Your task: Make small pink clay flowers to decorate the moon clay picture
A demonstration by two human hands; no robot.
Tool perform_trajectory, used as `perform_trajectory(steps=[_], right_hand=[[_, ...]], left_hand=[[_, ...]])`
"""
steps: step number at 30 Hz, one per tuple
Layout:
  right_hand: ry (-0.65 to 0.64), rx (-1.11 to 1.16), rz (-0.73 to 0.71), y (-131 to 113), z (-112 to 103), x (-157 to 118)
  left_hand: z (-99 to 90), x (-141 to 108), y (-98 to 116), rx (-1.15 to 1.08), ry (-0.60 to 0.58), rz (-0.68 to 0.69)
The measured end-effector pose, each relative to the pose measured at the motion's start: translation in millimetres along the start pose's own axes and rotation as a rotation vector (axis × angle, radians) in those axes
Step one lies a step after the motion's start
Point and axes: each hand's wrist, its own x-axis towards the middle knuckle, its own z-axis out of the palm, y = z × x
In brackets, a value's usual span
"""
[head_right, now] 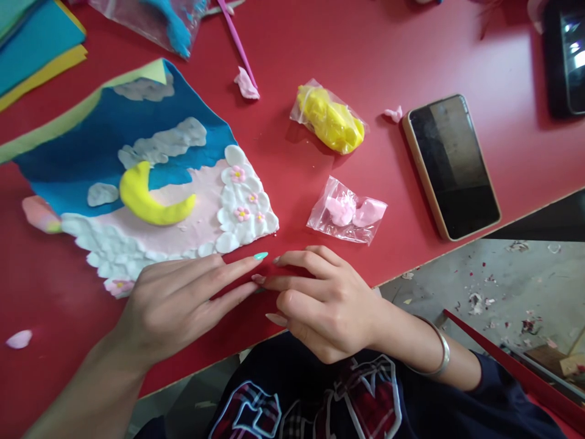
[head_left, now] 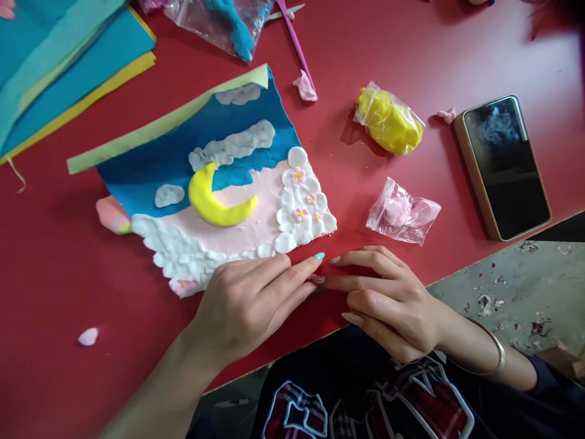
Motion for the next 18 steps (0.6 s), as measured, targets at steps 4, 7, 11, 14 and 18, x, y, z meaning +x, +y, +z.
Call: perform_trajectory(steps=[4,7,11,14,18], right_hand=[[0.007,0.008,0.006,-0.3,0.2,-0.2],[0.036,0.027,0.009,-0.5,-0.2,-0.8],[0.063,0.047,0.031,-0.6,-1.3,-1.5],[0.072,0.055,0.05,0.0,-1.2,-1.9],[0.099,0.06,0.043,0.9,0.5,-3.4]], left_hand=[[-4.2,0.2,2.2,-0.025,0.023,-0.011],[-9.0,0.6,4.4,-0.023,0.056,-0.03],[-13.2,1.0,4.5,-0.012,0.069,-0.054],[-15.8,-0.7,5.2,0.009,0.097,-0.062],[-21.6,-9.9,15.5,-0.037,0.165,-0.153]])
